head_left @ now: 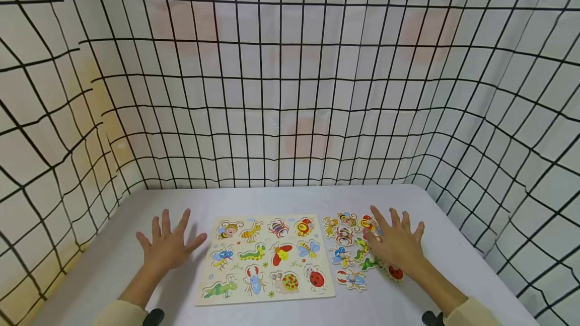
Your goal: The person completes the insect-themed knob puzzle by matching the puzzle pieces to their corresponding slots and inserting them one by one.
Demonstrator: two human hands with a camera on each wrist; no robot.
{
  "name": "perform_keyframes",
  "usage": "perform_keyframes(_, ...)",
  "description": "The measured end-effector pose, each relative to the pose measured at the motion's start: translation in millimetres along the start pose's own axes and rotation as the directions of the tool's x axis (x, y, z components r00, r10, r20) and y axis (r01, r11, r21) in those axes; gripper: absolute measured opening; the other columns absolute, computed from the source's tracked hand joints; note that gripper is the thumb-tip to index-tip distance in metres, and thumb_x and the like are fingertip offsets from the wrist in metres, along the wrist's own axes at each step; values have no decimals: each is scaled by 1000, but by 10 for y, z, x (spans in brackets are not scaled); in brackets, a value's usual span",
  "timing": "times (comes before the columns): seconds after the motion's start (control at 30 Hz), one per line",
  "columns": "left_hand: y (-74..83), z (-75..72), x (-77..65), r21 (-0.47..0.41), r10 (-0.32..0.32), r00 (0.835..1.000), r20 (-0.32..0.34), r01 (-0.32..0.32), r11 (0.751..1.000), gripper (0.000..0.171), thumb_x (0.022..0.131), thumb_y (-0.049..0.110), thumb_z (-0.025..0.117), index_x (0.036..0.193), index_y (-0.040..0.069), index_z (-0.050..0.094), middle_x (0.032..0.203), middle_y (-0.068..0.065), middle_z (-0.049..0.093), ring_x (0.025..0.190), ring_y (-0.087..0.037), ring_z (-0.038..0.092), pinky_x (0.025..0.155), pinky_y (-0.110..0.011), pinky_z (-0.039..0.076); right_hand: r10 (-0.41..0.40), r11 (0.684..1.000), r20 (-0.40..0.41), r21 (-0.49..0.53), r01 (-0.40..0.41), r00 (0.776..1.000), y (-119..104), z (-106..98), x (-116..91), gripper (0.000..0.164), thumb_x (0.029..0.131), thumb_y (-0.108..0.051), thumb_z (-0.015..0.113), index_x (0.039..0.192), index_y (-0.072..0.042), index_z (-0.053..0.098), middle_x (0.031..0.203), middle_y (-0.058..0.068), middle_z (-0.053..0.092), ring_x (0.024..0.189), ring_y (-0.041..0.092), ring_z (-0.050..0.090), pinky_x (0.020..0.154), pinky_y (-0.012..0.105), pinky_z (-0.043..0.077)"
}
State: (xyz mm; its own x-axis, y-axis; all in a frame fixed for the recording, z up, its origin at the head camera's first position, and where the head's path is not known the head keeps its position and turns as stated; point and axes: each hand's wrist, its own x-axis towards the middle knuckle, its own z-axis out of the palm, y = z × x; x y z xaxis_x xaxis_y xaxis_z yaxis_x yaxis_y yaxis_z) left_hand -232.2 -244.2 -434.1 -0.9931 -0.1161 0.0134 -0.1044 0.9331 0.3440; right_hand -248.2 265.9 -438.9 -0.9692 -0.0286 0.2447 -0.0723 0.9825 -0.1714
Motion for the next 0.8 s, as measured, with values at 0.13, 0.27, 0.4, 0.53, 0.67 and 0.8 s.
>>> perform_keyframes(0.13,2,-3,-7,-4,-3,1000,5,3,1000,94,94,63,57,161,10,18,161,-40,-5,147,-61,-9,106,-81,-14,3,1000,6,-10,-3,1000,-2,9,4,70,97,-50,54,155,-15,39,150,39,35,139,69,21,103,86,4)
perform_keyframes(0.27,5,-1,-5,-17,-6,1000,19,7,1000,96,93,64,56,162,9,17,160,-41,-5,147,-62,-9,106,-80,-15,2,1000,16,-14,-2,1000,3,35,24,70,98,-52,53,156,-15,38,151,39,34,139,69,20,104,86,3)
perform_keyframes(0.4,6,8,7,-25,-3,999,33,4,1000,98,93,66,55,162,9,15,160,-41,-5,147,-62,-9,106,-80,-15,2,1000,25,-12,-1,1000,-3,62,45,72,98,-52,54,156,-15,37,152,39,32,140,69,19,104,85,3)
perform_keyframes(0.53,24,14,29,-44,6,999,42,-4,999,98,93,67,54,162,10,13,161,-39,-6,147,-62,-7,107,-81,-11,-2,1000,25,1,2,1000,-29,61,43,72,98,-52,54,156,-14,36,152,40,32,140,68,20,104,85,3)
perform_keyframes(0.67,57,5,48,-82,12,998,56,-7,997,98,94,66,53,163,12,11,162,-39,-7,147,-61,-7,108,-81,-8,-17,1000,6,21,17,1000,-71,41,50,72,98,-50,56,156,-12,38,150,40,34,139,67,22,105,84,5)
perform_keyframes(0.8,89,-11,57,-118,18,997,75,-9,993,97,95,64,53,163,12,8,161,-39,-8,147,-62,-7,109,-81,-4,-30,999,-12,40,30,999,-109,36,67,72,96,-48,58,155,-12,39,149,39,37,138,66,25,105,83,7)
